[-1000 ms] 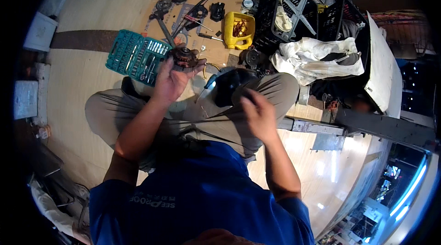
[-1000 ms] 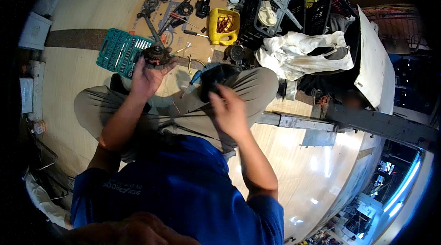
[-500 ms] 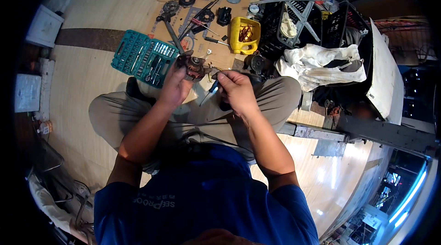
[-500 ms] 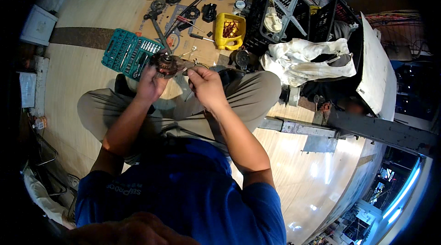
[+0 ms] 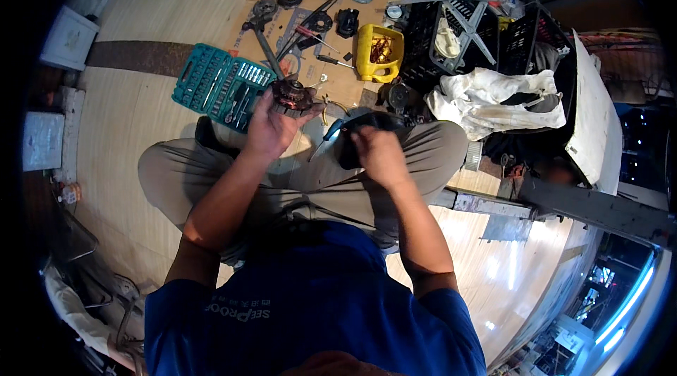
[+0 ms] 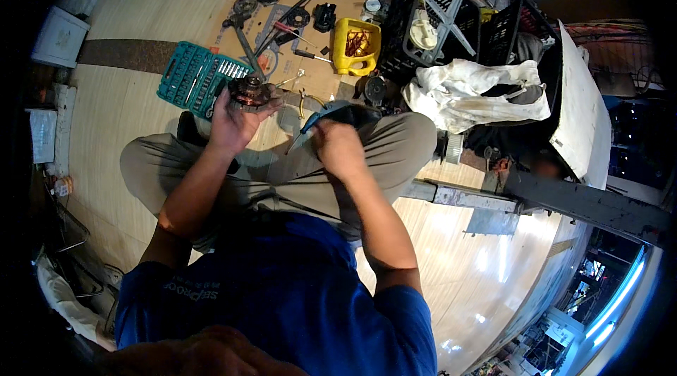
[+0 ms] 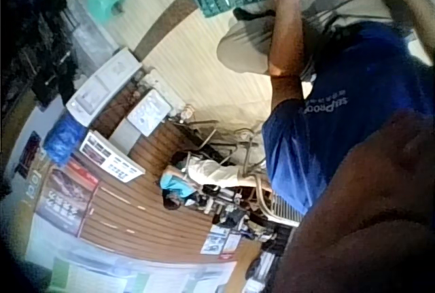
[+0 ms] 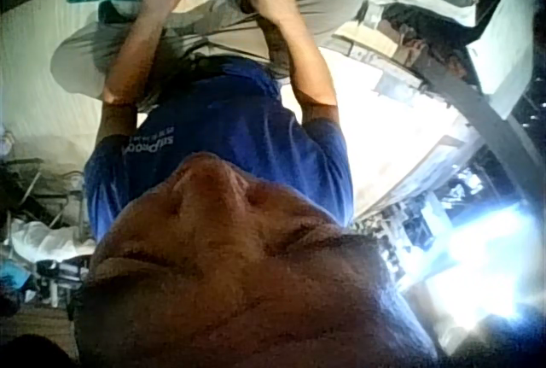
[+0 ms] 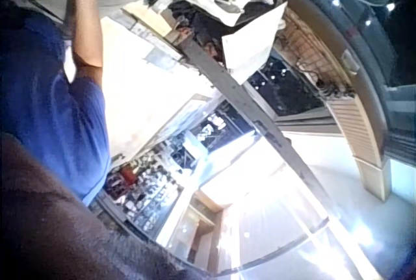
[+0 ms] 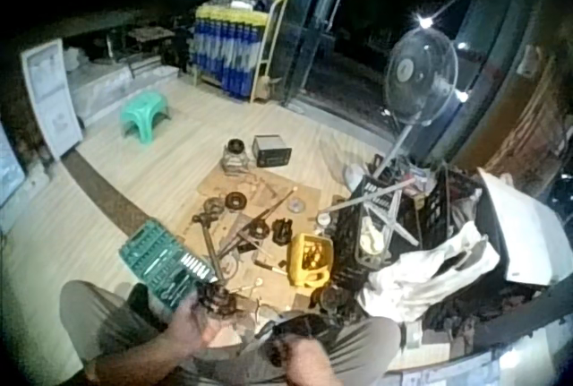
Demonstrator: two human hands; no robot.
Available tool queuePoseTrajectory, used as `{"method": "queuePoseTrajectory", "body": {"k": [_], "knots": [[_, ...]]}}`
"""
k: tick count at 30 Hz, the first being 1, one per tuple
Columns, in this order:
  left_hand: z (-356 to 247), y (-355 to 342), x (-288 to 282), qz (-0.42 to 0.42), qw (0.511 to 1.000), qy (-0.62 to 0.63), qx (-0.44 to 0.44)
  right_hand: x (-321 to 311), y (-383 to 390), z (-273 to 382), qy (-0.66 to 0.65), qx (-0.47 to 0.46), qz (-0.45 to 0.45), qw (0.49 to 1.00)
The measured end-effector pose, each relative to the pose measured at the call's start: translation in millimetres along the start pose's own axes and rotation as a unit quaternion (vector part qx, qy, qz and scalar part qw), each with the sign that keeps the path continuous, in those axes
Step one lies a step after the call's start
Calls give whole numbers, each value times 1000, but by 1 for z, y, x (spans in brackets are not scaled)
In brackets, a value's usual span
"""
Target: The person handles a small electronic component and uses pliers to manipulate copper wires and connections on it.
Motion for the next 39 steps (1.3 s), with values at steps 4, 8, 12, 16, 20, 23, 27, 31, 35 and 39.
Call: {"method": "queuePoseTrajectory", "body": {"k": [4,8,12,16,20,23,27,31,35,39], "knots": [[-1,3,-3,-12,998,-67,19,-58,5,12,29,35,-69,997],[-5,1,2,-65,972,-213,71,-95,22,31,38,75,-117,990],[-9,5,1,-158,954,-231,104,-86,45,76,-76,21,-9,997],[-10,-3,-13,-180,966,-146,115,-48,75,97,-148,-65,114,980],[-11,-3,-17,-145,982,-86,90,-31,110,60,-70,26,136,988],[-6,-4,-19,-123,991,-8,41,-48,144,20,-27,135,113,984],[-7,-6,-25,-117,992,15,39,-57,233,-46,47,174,14,983],[-10,1,-28,-130,989,-30,58,-54,350,-89,179,279,39,942],[-4,-1,-11,-102,993,-51,41,-18,485,-114,202,334,48,919],[5,3,1,-48,998,-43,18,33,571,-106,49,477,68,875]]}}
Point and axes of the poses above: each hand's wrist, its own y-axis away from the middle knuckle, its own x-axis out of the palm, z = x × y, the point moved 5 cm from there along -y, towards the middle knuckle, and after that the axes turned 9 degrees about -x, right-handed, at the moved point
